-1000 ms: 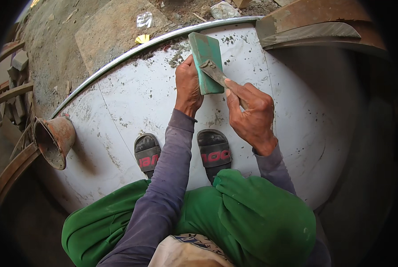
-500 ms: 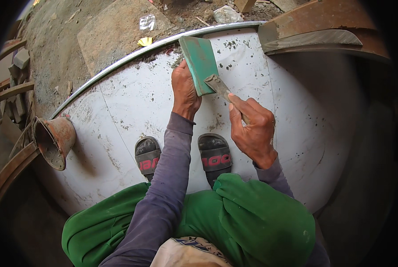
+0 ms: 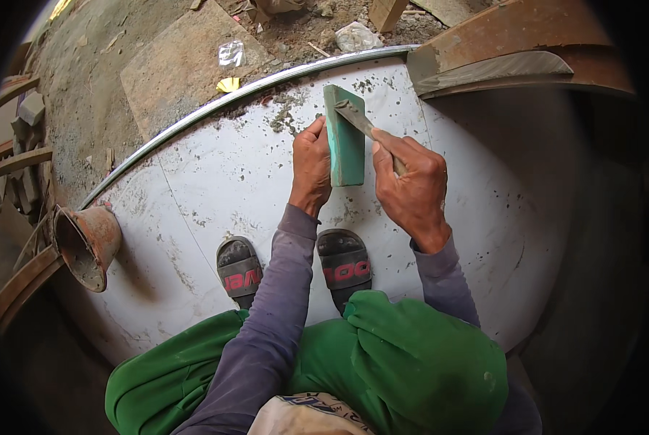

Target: The person applies mortar from a bucket onto a plastic spreader using a small trowel and then smooths the mortar into a gap along a door frame and wall.

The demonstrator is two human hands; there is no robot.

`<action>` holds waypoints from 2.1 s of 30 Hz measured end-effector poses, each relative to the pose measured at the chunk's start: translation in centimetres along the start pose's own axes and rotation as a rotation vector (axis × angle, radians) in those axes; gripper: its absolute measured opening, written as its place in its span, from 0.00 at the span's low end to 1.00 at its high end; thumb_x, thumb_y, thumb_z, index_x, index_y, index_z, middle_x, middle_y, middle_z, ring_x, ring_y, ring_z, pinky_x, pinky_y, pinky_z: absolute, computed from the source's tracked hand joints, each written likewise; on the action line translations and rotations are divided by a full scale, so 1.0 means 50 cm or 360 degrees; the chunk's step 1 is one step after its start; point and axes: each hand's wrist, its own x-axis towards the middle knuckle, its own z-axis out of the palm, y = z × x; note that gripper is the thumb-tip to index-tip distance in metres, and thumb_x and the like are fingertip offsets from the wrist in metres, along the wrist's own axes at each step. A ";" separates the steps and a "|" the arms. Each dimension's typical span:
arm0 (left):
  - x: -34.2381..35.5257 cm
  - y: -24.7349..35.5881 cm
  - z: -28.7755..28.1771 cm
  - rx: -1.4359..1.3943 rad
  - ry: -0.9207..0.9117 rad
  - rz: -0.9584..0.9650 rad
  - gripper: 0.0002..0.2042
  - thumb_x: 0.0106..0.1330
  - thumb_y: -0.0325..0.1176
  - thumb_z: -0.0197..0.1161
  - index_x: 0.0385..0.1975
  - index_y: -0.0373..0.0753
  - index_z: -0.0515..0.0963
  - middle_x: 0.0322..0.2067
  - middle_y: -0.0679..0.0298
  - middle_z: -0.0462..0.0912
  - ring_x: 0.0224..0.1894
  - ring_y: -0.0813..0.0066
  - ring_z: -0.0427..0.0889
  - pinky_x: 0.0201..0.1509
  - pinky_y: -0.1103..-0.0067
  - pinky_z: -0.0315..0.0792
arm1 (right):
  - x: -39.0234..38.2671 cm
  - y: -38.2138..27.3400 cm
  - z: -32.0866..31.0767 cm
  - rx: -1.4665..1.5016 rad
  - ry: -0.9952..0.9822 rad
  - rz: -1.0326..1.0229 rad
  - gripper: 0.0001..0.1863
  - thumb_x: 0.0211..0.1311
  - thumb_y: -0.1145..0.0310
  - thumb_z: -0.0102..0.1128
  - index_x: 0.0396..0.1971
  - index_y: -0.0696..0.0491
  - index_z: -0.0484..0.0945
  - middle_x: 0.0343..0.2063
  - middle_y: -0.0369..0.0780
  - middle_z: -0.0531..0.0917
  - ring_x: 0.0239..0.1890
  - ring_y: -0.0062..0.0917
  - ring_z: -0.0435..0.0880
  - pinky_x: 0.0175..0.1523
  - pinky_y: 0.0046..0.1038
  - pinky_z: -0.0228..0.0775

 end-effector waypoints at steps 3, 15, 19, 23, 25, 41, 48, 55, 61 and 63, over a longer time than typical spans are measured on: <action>0.002 -0.010 0.008 0.0131 0.0031 0.0016 0.13 0.83 0.35 0.55 0.48 0.34 0.84 0.35 0.71 0.87 0.32 0.90 0.79 0.35 0.86 0.75 | 0.006 0.012 0.014 -0.0090 0.0048 -0.0029 0.12 0.67 0.74 0.68 0.48 0.58 0.90 0.25 0.46 0.86 0.22 0.30 0.83 0.31 0.33 0.72; 0.046 0.023 -0.029 0.0941 0.0698 0.0493 0.18 0.77 0.40 0.62 0.47 0.28 0.85 0.31 0.63 0.86 0.31 0.79 0.79 0.38 0.76 0.75 | -0.058 -0.029 -0.012 -0.0369 -0.0135 -0.0151 0.17 0.58 0.74 0.72 0.49 0.52 0.91 0.22 0.41 0.77 0.19 0.35 0.80 0.24 0.38 0.67; 0.032 0.008 -0.003 0.1018 0.0530 0.0515 0.17 0.77 0.40 0.62 0.48 0.29 0.85 0.32 0.61 0.87 0.32 0.77 0.80 0.39 0.75 0.77 | -0.007 -0.006 0.010 -0.0396 -0.0002 -0.0185 0.17 0.59 0.74 0.71 0.49 0.52 0.90 0.22 0.42 0.78 0.20 0.37 0.82 0.25 0.39 0.68; 0.018 -0.002 0.030 0.0952 0.0376 0.0593 0.17 0.77 0.40 0.63 0.49 0.29 0.85 0.35 0.59 0.88 0.34 0.75 0.81 0.41 0.74 0.78 | 0.060 0.009 0.015 -0.0406 0.0154 -0.0185 0.15 0.60 0.73 0.70 0.48 0.52 0.90 0.25 0.44 0.83 0.22 0.40 0.83 0.28 0.40 0.71; 0.013 0.001 0.027 0.1012 0.0375 0.0534 0.17 0.78 0.40 0.63 0.50 0.29 0.84 0.36 0.59 0.87 0.36 0.76 0.81 0.42 0.74 0.78 | 0.071 0.015 0.006 -0.0251 0.0288 -0.0210 0.12 0.66 0.73 0.69 0.48 0.55 0.91 0.24 0.44 0.83 0.24 0.37 0.83 0.30 0.38 0.70; 0.032 0.015 -0.006 0.0652 0.0683 0.0508 0.13 0.80 0.37 0.61 0.46 0.29 0.78 0.35 0.65 0.82 0.33 0.82 0.77 0.36 0.80 0.75 | -0.048 -0.001 -0.013 -0.0406 -0.0032 -0.0109 0.15 0.61 0.74 0.72 0.49 0.51 0.90 0.23 0.39 0.78 0.18 0.32 0.78 0.25 0.36 0.68; 0.021 0.030 -0.016 0.0027 0.0504 0.0227 0.14 0.82 0.34 0.57 0.53 0.28 0.76 0.47 0.59 0.81 0.48 0.70 0.84 0.51 0.71 0.85 | -0.023 0.020 -0.016 0.0063 0.0209 -0.0134 0.15 0.64 0.76 0.70 0.50 0.54 0.90 0.23 0.40 0.80 0.20 0.29 0.77 0.27 0.32 0.67; 0.032 0.050 -0.035 -0.0549 0.0483 -0.0016 0.12 0.79 0.31 0.55 0.54 0.29 0.75 0.51 0.56 0.81 0.51 0.69 0.83 0.54 0.73 0.83 | -0.073 0.055 -0.014 0.0103 0.0125 -0.0336 0.20 0.60 0.78 0.72 0.53 0.50 0.90 0.22 0.36 0.76 0.19 0.24 0.73 0.25 0.30 0.64; 0.022 0.038 -0.003 -0.0546 0.0426 -0.0098 0.11 0.78 0.31 0.57 0.52 0.30 0.77 0.48 0.57 0.84 0.48 0.70 0.84 0.48 0.75 0.82 | -0.060 0.059 -0.007 -0.0039 0.0183 -0.0490 0.25 0.57 0.78 0.74 0.56 0.46 0.89 0.22 0.34 0.75 0.17 0.24 0.72 0.22 0.31 0.62; 0.015 0.031 0.006 -0.0560 0.0440 -0.0124 0.11 0.78 0.30 0.57 0.52 0.30 0.77 0.48 0.57 0.84 0.48 0.70 0.84 0.47 0.75 0.82 | -0.053 0.052 -0.004 -0.0031 0.0213 -0.0515 0.25 0.57 0.78 0.74 0.56 0.46 0.89 0.22 0.34 0.75 0.17 0.24 0.72 0.22 0.31 0.62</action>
